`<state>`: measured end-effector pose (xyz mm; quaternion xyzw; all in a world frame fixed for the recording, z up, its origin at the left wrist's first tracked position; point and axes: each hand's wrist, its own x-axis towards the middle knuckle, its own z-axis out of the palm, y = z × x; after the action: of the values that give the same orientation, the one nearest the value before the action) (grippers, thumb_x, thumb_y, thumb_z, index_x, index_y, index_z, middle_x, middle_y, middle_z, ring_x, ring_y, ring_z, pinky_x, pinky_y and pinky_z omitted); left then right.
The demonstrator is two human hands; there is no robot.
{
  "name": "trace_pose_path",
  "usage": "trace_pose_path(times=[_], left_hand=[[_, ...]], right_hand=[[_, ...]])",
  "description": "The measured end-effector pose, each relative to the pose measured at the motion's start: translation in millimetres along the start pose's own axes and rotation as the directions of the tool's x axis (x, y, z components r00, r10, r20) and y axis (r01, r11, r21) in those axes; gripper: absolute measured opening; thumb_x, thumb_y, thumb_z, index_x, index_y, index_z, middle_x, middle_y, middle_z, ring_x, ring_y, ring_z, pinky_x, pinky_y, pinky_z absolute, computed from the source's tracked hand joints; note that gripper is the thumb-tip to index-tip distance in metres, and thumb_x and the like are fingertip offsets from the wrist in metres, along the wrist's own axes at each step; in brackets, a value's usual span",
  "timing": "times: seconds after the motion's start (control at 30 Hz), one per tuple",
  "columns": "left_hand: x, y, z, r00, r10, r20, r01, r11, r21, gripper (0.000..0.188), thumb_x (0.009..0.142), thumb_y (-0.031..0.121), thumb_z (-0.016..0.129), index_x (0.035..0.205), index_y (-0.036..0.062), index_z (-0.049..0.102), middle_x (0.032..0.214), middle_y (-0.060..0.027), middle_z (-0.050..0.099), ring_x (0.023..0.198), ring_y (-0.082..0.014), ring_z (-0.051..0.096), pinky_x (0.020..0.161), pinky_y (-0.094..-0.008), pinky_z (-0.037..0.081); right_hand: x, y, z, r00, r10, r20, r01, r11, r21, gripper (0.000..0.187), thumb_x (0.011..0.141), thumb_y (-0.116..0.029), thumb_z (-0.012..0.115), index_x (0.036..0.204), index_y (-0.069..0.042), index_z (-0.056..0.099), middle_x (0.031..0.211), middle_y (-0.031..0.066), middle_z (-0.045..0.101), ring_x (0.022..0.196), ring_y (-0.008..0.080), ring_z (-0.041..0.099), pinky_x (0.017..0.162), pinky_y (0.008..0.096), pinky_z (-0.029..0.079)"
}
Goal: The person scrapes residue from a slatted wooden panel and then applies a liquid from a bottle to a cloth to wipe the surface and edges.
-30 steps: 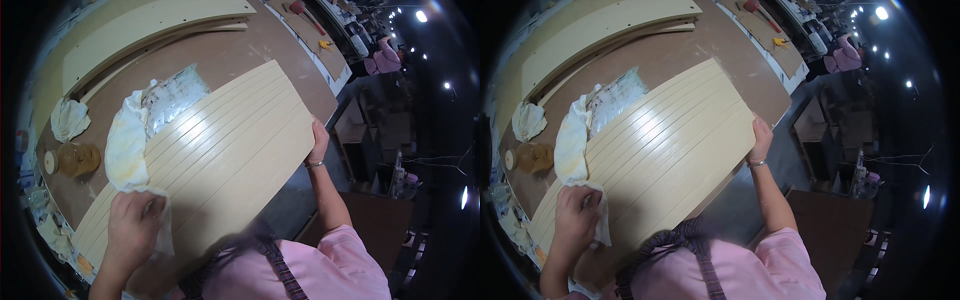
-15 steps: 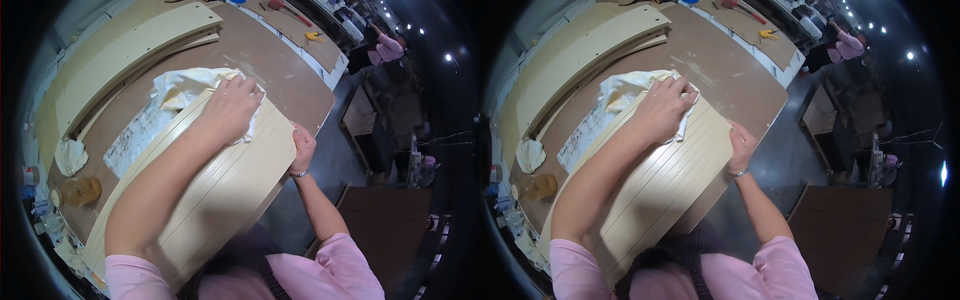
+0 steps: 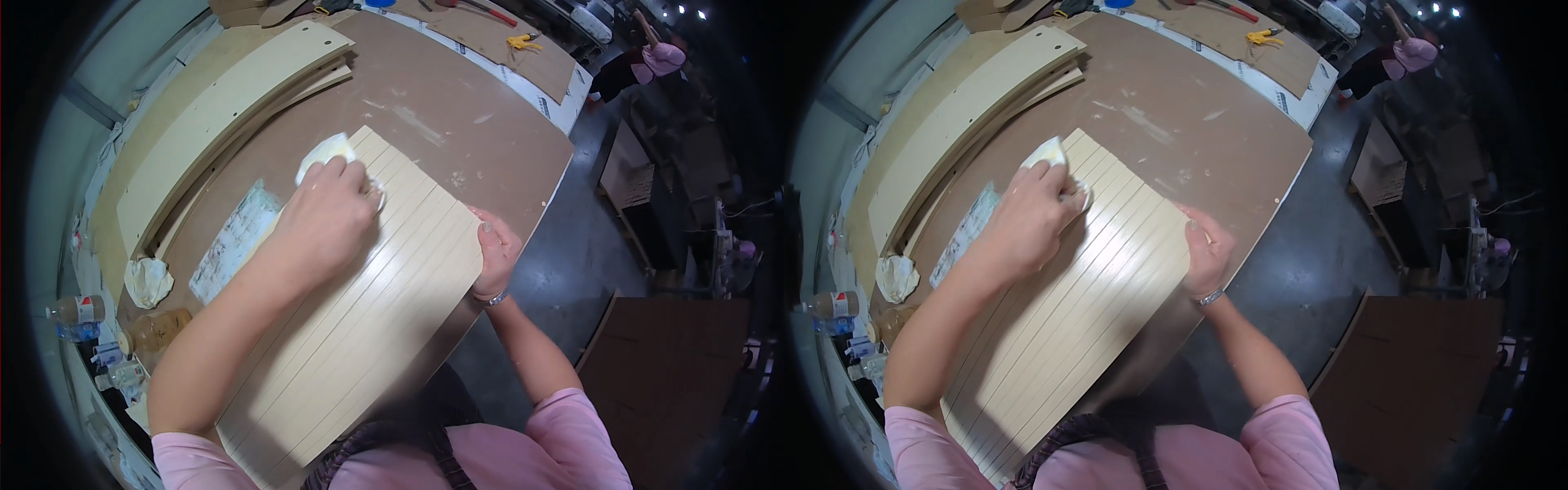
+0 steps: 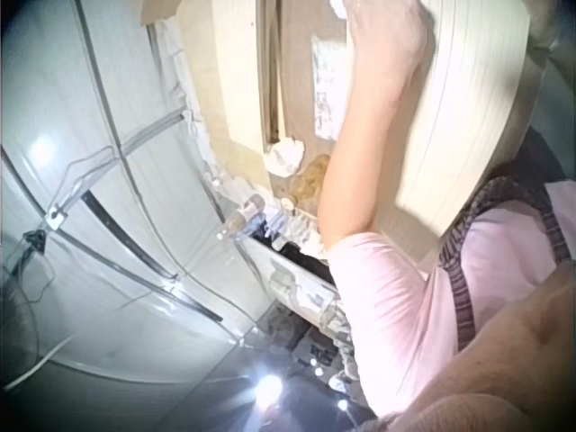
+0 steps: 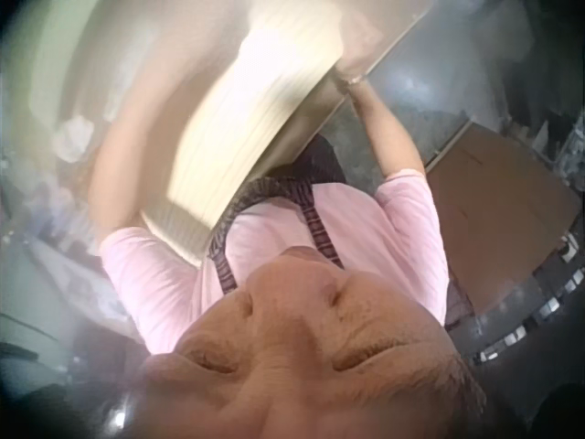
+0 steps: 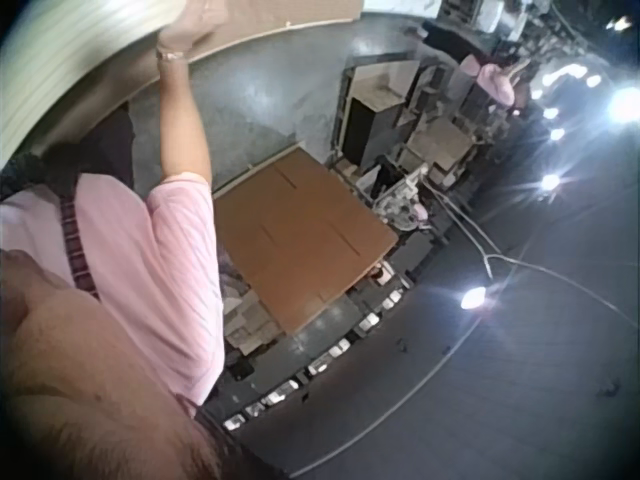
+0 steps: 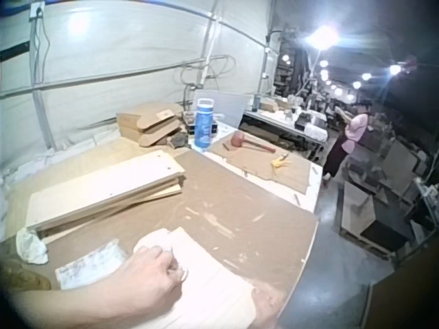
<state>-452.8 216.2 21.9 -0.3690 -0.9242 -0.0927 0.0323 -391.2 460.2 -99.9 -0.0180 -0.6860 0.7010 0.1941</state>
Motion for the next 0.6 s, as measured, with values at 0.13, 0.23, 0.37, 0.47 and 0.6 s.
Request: trace_pose_path(times=[0.13,0.23,0.37,0.47,0.6], left_hand=[[7,-3,14,0.987,-0.056,-0.15,0.049,0.998,-0.05,0.029,0.078,-0.006,0.059,0.103,-0.0005,0.072,0.099,-0.0144,0.062,0.097,-0.0316,0.056,0.084,-0.0434,0.046],[25,-6,22,0.991,-0.038,-0.128,0.037,0.999,-0.013,0.029,0.077,-0.007,0.059,0.103,-0.0008,0.071,0.1,-0.0148,0.061,0.098,-0.0318,0.056,0.085,-0.0437,0.046],[-21,5,-4,1.0,0.014,-0.011,-0.014,0.999,0.048,0.034,0.071,-0.009,0.058,0.103,-0.002,0.071,0.1,-0.0157,0.06,0.097,-0.0331,0.055,0.083,-0.0437,0.045],[-46,2,-1,0.995,-0.094,-0.033,0.095,0.995,0.043,0.035,0.069,-0.009,0.058,0.101,-0.0026,0.07,0.1,-0.0157,0.06,0.097,-0.033,0.055,0.082,-0.0424,0.044],[-13,-8,8,0.986,-0.026,-0.167,0.028,1.0,0.011,0.028,0.073,-0.007,0.061,0.099,-0.0028,0.069,0.097,-0.0144,0.06,0.094,-0.0333,0.055,0.079,-0.0417,0.044]], right_hand=[[-2,-8,11,0.999,0.03,0.037,-0.032,0.999,0.037,0.031,0.097,-0.013,0.052,0.112,0.01,0.068,0.108,0.0158,0.073,0.101,0.019,0.066,0.093,0.0316,0.049],[0,-5,10,0.999,0.003,0.041,-0.005,0.998,0.056,0.031,0.097,-0.012,0.052,0.112,0.01,0.068,0.108,0.0147,0.073,0.101,0.0185,0.066,0.092,0.0313,0.05],[2,-6,0,1.0,0.001,0.021,-0.003,0.997,0.075,0.03,0.097,-0.011,0.053,0.112,0.01,0.067,0.108,0.0142,0.073,0.1,0.0179,0.066,0.092,0.0306,0.05],[0,-3,6,0.999,-0.044,0.019,0.043,0.998,0.055,0.029,0.097,-0.01,0.053,0.112,0.01,0.067,0.108,0.0146,0.073,0.1,0.0178,0.066,0.092,0.0306,0.05],[0,-2,12,1.0,-0.005,0.017,0.003,0.994,0.112,0.028,0.097,-0.009,0.053,0.111,0.01,0.067,0.107,0.015,0.073,0.099,0.0175,0.066,0.091,0.0303,0.05]])
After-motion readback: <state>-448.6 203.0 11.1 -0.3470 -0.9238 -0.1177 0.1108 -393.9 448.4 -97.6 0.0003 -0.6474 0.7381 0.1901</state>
